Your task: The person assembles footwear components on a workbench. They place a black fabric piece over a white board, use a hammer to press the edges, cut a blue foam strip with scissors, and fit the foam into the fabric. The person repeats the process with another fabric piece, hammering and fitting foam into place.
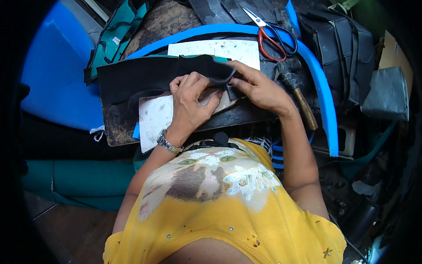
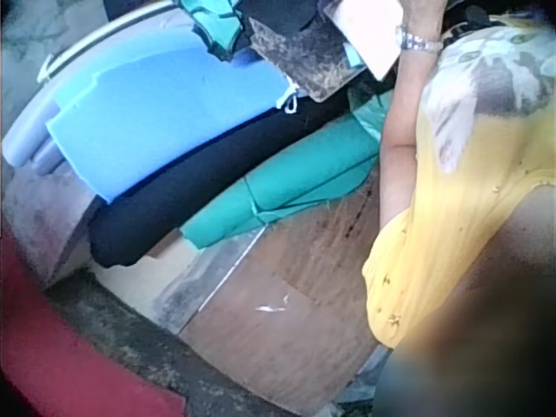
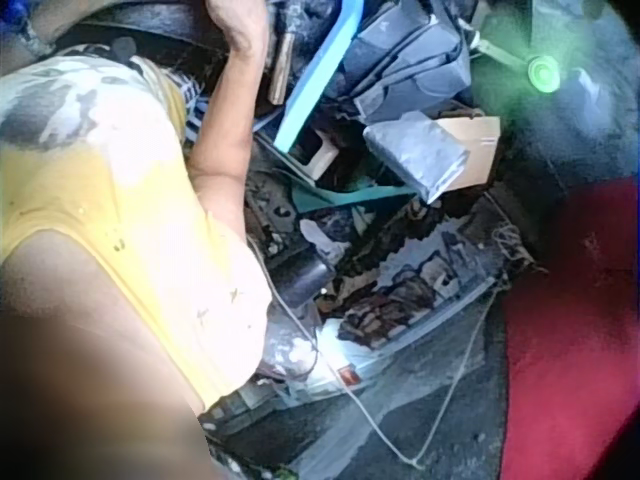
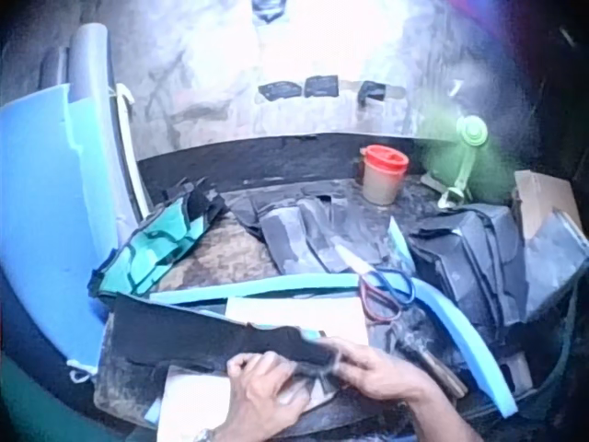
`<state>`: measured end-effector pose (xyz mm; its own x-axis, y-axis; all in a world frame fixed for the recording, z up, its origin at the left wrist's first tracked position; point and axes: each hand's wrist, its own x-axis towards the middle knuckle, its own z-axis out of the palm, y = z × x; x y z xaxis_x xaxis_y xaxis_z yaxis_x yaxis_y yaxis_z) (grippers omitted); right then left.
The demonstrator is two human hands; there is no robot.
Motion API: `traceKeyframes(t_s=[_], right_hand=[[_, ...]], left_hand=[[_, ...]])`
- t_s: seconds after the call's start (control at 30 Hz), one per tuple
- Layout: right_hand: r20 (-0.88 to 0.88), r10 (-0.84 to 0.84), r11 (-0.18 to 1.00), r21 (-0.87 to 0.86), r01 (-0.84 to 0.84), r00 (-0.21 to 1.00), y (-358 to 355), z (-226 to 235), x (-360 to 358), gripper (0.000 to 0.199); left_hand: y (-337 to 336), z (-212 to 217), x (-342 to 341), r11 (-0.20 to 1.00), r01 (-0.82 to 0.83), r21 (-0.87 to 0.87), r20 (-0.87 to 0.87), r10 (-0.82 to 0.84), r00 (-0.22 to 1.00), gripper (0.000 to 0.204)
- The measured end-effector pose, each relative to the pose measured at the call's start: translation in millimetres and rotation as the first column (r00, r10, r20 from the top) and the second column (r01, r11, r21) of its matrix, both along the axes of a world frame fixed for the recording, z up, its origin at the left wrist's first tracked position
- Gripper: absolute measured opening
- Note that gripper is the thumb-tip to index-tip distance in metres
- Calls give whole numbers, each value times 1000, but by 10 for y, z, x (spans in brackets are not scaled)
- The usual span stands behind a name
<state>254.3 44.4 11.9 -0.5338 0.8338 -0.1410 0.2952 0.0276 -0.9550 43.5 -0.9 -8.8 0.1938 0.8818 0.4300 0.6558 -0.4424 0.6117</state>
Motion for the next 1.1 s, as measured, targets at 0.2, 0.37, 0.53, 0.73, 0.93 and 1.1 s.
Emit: traceKeyframes(t_s=[0.2, 0.37, 0.53, 0.73, 0.93, 1.1], right_hand=[[91, -180, 946, 290, 147, 979, -149, -48, -170, 45], [100, -161, 871, 483, 93, 982, -154, -129, -198, 29], [23, -196, 929, 324, 178, 980, -163, -167, -277, 25], [209, -116, 928, 372, 30, 971, -159, -30, -280, 29], [113, -44, 940, 341, 3, 993, -209, 75, -219, 12], [217, 221, 953, -255, -163, 951, -399, 326, 287, 14]], left_hand=[[-33, 6, -128, 993, 104, -50, -10, -105, 994, 26], [-59, -49, -198, 990, 138, -40, -78, -141, 987, 29], [-87, -58, -194, 989, 147, -14, -151, -147, 977, 30], [-128, -20, -197, 986, 165, 18, -298, -152, 942, 36], [-128, -14, -181, 988, 153, 30, -330, -135, 934, 37], [-106, -25, -200, 990, 142, -2, -301, -136, 944, 42]])
